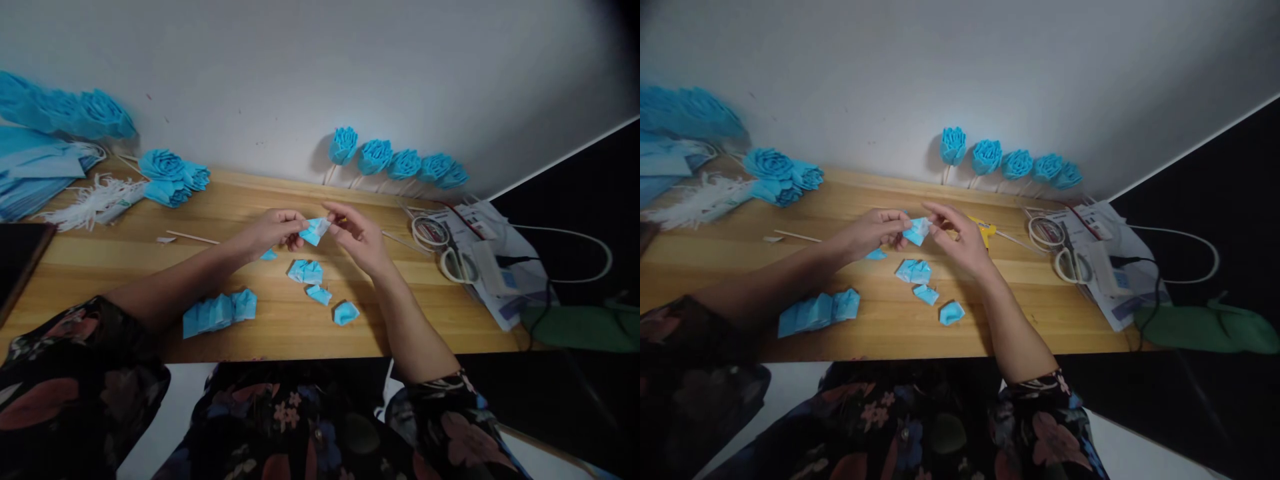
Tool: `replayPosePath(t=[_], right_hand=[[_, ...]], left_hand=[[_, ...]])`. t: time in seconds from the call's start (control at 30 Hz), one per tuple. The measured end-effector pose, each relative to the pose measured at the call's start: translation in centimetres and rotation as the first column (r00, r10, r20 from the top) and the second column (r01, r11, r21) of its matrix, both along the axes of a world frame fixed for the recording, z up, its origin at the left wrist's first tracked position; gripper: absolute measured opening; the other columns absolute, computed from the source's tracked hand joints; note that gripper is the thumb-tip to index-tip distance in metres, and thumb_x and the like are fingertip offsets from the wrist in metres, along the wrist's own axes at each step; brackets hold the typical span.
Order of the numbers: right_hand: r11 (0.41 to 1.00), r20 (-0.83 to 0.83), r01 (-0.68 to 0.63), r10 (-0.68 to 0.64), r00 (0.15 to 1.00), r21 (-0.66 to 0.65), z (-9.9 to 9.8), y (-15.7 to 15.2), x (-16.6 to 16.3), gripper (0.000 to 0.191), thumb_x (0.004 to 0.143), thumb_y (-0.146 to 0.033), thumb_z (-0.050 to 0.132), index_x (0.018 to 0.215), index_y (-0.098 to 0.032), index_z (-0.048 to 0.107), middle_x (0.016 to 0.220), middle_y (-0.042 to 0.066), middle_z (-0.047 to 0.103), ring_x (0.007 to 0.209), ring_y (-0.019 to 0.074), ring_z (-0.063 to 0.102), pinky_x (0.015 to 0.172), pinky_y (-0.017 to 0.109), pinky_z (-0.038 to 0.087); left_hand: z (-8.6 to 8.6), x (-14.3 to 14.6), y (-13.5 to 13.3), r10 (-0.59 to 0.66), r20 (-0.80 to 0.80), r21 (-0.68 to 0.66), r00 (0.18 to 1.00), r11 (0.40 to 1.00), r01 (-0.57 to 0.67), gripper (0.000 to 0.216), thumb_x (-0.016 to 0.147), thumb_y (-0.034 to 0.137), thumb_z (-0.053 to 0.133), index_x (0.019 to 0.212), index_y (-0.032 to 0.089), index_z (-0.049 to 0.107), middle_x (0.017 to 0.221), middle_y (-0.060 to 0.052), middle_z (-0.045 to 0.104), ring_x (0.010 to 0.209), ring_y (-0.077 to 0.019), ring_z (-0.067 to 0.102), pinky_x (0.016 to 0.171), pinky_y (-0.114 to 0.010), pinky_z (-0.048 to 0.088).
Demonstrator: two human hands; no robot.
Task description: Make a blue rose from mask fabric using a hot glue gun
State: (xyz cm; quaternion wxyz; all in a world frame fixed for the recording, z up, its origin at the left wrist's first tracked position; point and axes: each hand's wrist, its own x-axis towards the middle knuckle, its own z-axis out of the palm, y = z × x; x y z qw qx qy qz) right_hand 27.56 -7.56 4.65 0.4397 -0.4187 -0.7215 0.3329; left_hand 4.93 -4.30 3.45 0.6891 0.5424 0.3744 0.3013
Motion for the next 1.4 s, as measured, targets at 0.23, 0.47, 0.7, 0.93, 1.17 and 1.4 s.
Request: replayPosePath(t=[0.23, 0.47, 0.7, 0.93, 1.17, 1.4], right_hand=[[0.974, -0.231, -0.008, -0.046, 0.972, -0.228, -0.7, 0.3, -0.2, 0.061, 0.089, -0.055, 0.076, 0.144, -0.032, 0.065, 0.120, 0.007, 0.071, 0.107, 0.0234, 0.066, 0.096, 0.044, 0.059], [0.972, -0.175, -0.020, -0.022, 0.984, -0.235, -1.3, 0.3, -0.8, 0.060, 0.087, -0.048, 0.078, 0.143, -0.031, 0.065, 0.109, 0.004, 0.066, 0.097, 0.0198, 0.064, 0.085, 0.036, 0.057], [0.977, -0.144, 0.000, -0.032, 0.989, -0.215, -1.9, 0.6, -1.2, 0.050, 0.088, -0.037, 0.070, 0.137, -0.026, 0.067, 0.094, 0.000, 0.064, 0.079, 0.0150, 0.057, 0.072, 0.030, 0.050], [0.976, -0.150, -0.030, -0.002, 0.989, -0.214, -1.4, 0.4, -1.3, 0.052, 0.085, -0.034, 0.066, 0.137, -0.024, 0.065, 0.093, 0.000, 0.062, 0.080, 0.0154, 0.058, 0.073, 0.030, 0.049], [0.982, -0.066, -0.031, 0.019, 0.998, -0.188, -1.5, 0.0, -1.8, 0.051, 0.089, -0.044, 0.073, 0.137, -0.027, 0.066, 0.096, 0.001, 0.064, 0.080, 0.0159, 0.058, 0.073, 0.031, 0.051], [0.977, -0.184, -0.047, 0.007, 0.983, -0.209, -0.7, 0.1, -1.0, 0.046, 0.091, -0.050, 0.072, 0.130, -0.027, 0.070, 0.106, 0.004, 0.070, 0.094, 0.0188, 0.065, 0.086, 0.037, 0.056]], left_hand=[[0.2, 0.3, -0.1, 0.032, 0.083, -0.012, 0.996, 0.999, -0.031, 0.021, 0.093, 0.033, 0.071, 0.082, 0.017, 0.062, 0.066, 0.001, 0.066, 0.059, -0.0092, 0.060, 0.063, -0.022, 0.049], [0.6, 0.5, -0.9, 0.004, 0.018, 0.110, 1.000, 0.994, -0.006, 0.021, 0.093, 0.035, 0.072, 0.085, 0.017, 0.064, 0.068, 0.001, 0.067, 0.062, -0.0101, 0.061, 0.066, -0.024, 0.051], [1.2, 0.5, -1.2, -0.047, -0.072, 0.156, 0.996, 0.986, 0.058, 0.021, 0.091, 0.037, 0.072, 0.088, 0.018, 0.064, 0.071, 0.000, 0.068, 0.065, -0.0115, 0.063, 0.069, -0.025, 0.052], [1.4, 0.3, -0.7, 0.058, -0.119, 0.251, 0.991, 0.968, -0.026, 0.031, 0.093, 0.046, 0.062, 0.083, 0.016, 0.066, 0.078, -0.001, 0.066, 0.074, -0.0134, 0.060, 0.076, -0.027, 0.050], [1.2, 0.4, -0.6, 0.014, -0.134, 0.198, 0.991, 0.980, 0.013, 0.019, 0.083, 0.035, 0.074, 0.084, 0.017, 0.067, 0.076, 0.000, 0.066, 0.071, -0.0121, 0.061, 0.072, -0.025, 0.051], [0.7, 0.2, -0.3, 0.100, -0.045, 0.051, 0.994, 0.994, -0.098, 0.020, 0.084, 0.033, 0.076, 0.083, 0.017, 0.063, 0.070, 0.001, 0.067, 0.059, -0.0100, 0.061, 0.061, -0.023, 0.051]])
